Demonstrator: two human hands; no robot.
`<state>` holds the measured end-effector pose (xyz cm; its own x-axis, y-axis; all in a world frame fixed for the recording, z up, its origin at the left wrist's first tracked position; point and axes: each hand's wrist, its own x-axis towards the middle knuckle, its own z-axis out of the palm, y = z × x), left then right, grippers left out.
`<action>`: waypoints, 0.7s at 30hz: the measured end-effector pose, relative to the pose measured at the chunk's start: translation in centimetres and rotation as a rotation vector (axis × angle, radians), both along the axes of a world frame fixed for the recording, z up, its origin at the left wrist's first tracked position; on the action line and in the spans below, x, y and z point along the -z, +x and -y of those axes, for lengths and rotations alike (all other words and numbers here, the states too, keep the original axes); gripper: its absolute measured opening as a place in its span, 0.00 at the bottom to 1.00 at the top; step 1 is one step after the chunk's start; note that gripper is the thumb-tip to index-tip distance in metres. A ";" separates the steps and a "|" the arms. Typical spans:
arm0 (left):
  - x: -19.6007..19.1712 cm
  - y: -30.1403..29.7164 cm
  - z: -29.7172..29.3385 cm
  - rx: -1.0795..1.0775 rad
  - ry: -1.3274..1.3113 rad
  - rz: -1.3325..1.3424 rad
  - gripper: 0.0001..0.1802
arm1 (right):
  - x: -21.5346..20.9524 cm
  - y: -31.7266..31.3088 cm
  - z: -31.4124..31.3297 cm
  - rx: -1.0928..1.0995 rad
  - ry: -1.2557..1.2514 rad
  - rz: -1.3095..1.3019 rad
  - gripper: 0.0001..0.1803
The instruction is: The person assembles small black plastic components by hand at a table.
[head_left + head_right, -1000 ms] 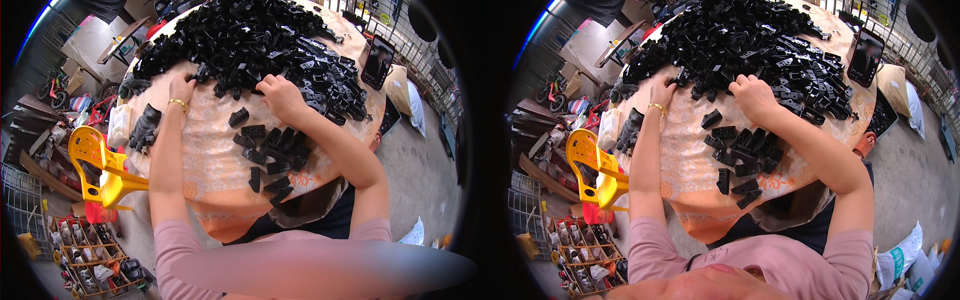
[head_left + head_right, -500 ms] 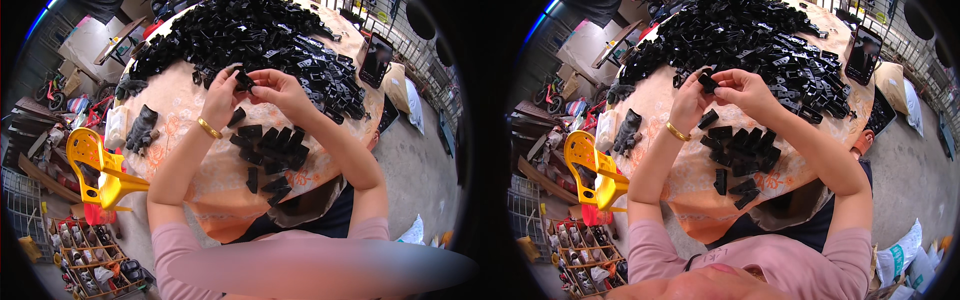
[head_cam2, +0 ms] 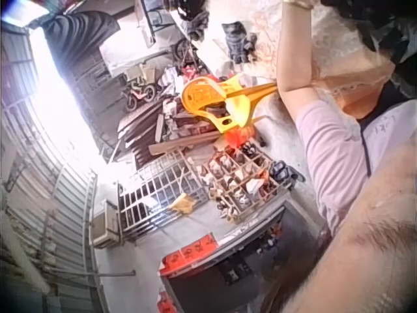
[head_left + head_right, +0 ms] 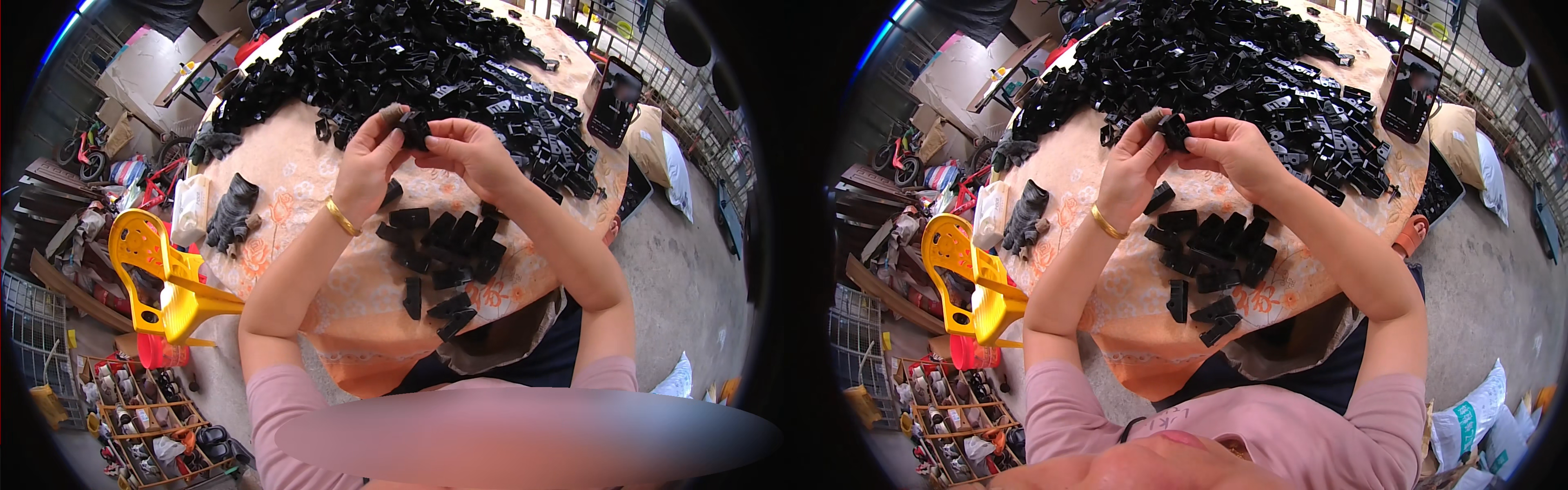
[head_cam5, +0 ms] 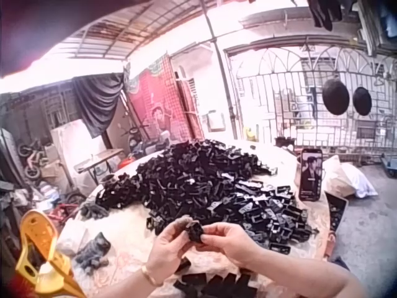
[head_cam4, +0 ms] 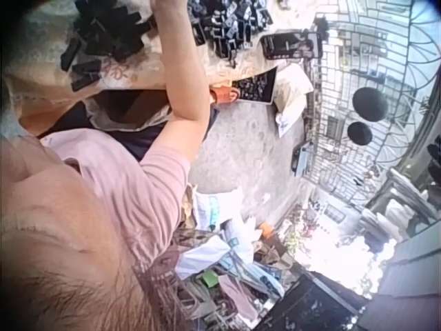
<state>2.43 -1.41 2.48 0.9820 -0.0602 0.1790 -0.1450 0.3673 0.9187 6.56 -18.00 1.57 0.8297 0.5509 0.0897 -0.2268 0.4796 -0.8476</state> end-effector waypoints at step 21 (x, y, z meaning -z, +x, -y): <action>-2.3 -2.9 1.1 0.409 1.187 0.558 0.16 | 0.0 3.3 2.7 0.554 -1.065 1.293 0.10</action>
